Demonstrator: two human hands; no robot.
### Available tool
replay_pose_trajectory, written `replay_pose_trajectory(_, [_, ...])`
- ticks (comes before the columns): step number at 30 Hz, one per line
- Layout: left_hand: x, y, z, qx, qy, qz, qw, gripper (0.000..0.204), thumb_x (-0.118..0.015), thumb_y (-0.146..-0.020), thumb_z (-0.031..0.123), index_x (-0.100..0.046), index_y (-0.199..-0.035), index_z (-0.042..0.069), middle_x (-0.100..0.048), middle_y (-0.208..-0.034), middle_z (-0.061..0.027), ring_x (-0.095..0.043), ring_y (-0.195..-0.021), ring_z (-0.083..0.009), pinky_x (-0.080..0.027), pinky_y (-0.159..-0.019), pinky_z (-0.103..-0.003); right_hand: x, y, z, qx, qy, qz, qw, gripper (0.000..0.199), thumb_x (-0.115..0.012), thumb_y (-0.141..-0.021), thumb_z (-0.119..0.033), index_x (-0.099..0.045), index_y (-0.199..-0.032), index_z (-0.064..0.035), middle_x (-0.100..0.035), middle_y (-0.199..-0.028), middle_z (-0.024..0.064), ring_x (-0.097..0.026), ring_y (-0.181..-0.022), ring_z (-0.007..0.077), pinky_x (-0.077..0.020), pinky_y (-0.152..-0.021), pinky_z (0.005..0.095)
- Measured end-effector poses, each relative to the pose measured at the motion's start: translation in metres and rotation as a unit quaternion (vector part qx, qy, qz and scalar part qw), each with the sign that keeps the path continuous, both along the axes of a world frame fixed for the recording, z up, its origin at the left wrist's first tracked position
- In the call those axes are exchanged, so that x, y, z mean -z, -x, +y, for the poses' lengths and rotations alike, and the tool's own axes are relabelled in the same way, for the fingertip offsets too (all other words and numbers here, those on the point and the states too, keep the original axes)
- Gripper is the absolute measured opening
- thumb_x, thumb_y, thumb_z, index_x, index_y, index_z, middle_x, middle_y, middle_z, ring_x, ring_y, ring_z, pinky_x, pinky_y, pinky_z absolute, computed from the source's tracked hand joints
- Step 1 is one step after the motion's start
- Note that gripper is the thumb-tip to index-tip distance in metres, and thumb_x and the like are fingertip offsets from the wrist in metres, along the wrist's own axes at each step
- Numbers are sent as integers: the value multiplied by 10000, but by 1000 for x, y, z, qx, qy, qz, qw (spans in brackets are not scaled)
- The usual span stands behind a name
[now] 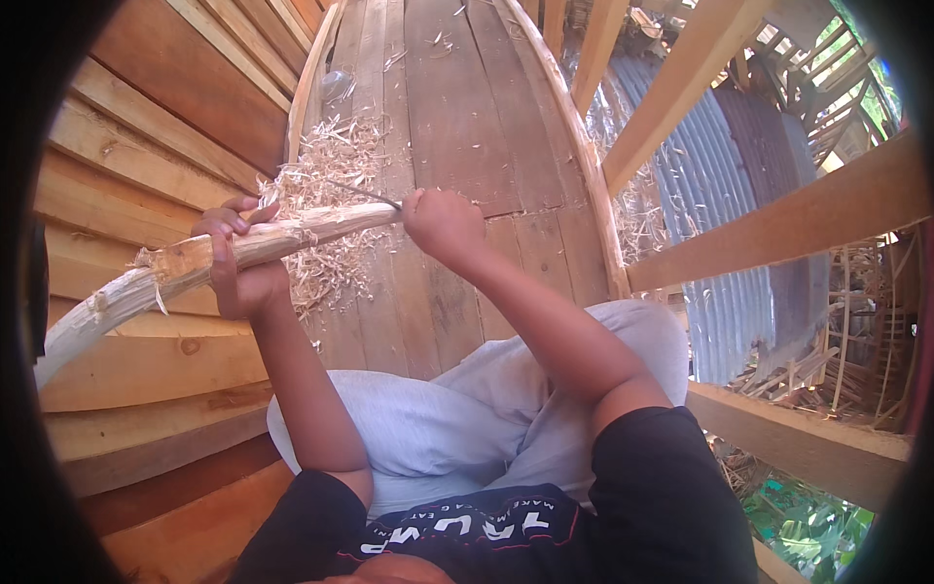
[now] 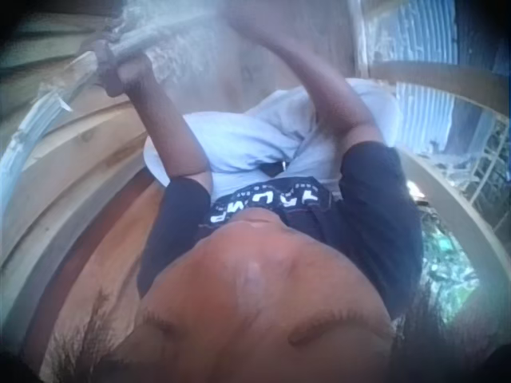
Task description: The person sits on a wooden floor and uses a knife to carve a long piece of wood. They hold the wood with one hand and shave off thin strips with the other, creating a pile of wood shavings.
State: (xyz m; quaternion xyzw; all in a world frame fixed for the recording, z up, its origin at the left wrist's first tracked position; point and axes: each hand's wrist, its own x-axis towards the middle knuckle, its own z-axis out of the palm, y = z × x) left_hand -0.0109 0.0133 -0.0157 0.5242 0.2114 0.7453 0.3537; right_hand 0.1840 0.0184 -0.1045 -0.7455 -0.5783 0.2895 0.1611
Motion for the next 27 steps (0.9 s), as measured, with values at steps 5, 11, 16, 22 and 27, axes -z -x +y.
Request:
replay_pose_trajectory(5, [2,3,7,-16,17,-32,999,316,-541,-814,147,-493,-1111,51,-486,-674,-53,-553,-719,-209,-506,-842,-496,24,-26,-1,4,19,0,1000,510,-290,-949,-317,-664,-936,31,-647,-976,280,-615,-952,454,-474,-860,520])
replay_pose_trajectory(11, [4,5,10,-69,117,-122,983,120,-532,-767,120,-429,-828,124,-425,-619,-31,-459,-627,-168,-428,-672,-348,38,-20,-5,52,14,56,997,507,-295,-944,-311,-669,-918,30,-654,-974,267,-616,-965,441,-469,-879,518])
replay_pose_trajectory(16, [0,-4,5,-102,116,-136,979,121,-523,-758,121,-418,-814,142,-392,-589,-22,-432,-597,-158,-406,-640,-324,8,0,-9,25,11,14,1000,463,-338,-930,-288,-690,-937,13,-674,-940,236,-644,-945,405,-489,-862,500])
replay_pose_trajectory(22, [1,0,12,-79,107,-149,980,91,-524,-759,132,-439,-793,136,-402,-597,-24,-422,-578,-161,-396,-620,-326,56,-38,-3,17,28,-33,999,438,-362,-929,-270,-674,-938,37,-665,-949,251,-641,-936,421,-491,-863,498])
replay_pose_trajectory(27, [-4,-13,13,-190,154,-163,956,102,-543,-756,129,-444,-768,105,-418,-607,-36,-443,-588,-169,-414,-631,-337,45,-14,2,41,5,34,999,484,-325,-946,-290,-678,-893,36,-666,-941,253,-640,-914,430,-495,-836,500])
